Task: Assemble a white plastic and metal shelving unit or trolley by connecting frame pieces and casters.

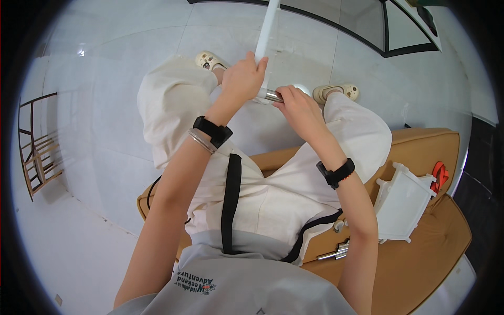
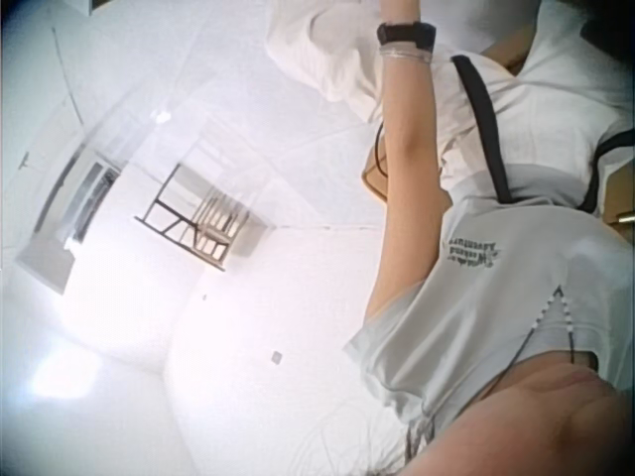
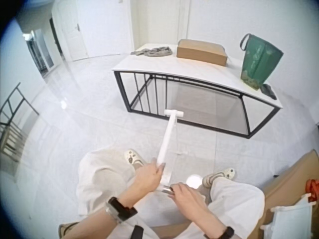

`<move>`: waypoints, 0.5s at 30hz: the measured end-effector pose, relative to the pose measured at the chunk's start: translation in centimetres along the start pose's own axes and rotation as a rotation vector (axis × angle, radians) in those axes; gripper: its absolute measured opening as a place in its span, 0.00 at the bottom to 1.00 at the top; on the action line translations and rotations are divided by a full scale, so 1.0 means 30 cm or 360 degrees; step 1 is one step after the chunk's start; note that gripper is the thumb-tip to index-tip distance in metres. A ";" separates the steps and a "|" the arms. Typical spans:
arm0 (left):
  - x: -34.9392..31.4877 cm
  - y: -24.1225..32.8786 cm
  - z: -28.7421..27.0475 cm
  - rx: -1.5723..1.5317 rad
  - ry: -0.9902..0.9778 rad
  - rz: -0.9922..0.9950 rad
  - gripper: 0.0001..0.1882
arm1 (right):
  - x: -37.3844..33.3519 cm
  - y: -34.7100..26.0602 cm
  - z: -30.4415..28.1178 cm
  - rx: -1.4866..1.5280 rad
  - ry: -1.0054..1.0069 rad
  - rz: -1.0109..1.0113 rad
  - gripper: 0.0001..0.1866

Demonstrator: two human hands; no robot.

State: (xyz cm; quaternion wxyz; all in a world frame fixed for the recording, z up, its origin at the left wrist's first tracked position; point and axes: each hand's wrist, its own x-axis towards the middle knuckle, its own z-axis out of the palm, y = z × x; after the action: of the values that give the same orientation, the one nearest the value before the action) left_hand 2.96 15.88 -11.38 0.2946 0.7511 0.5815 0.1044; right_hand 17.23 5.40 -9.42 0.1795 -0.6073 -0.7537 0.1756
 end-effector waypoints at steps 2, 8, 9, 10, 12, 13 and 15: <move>0.004 -0.002 -0.006 0.0043 -0.0007 -0.0018 0.24 | 0.008 -0.001 0.009 -0.0029 0.0002 0.0003 0.11; 0.003 0.009 -0.018 0.0030 -0.0059 -0.0024 0.25 | 0.002 0.005 0.012 -0.0066 0.0009 -0.0021 0.12; 0.006 0.009 -0.020 -0.0015 -0.0093 -0.0050 0.26 | 0.001 0.007 0.013 -0.0059 0.0016 -0.0040 0.12; 0.004 0.006 -0.022 -0.0014 -0.0093 -0.0051 0.26 | 0.002 0.009 0.011 -0.0058 0.0015 -0.0040 0.12; -0.005 -0.005 -0.026 0.0037 -0.0007 0.0292 0.26 | 0.004 0.008 0.007 -0.0067 0.0003 -0.0045 0.13; -0.001 -0.009 -0.022 0.0039 -0.0006 0.0288 0.26 | 0.006 0.007 0.009 -0.0064 0.0003 -0.0048 0.13; 0.014 0.002 -0.016 -0.0172 -0.0132 -0.0002 0.29 | 0.007 0.007 0.011 -0.0052 -0.0008 -0.0015 0.13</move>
State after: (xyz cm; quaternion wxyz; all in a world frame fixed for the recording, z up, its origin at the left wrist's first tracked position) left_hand 2.91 16.41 -11.05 0.3587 0.7375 0.5626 0.1042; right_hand 17.22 5.63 -9.79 0.1684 -0.6061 -0.7599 0.1638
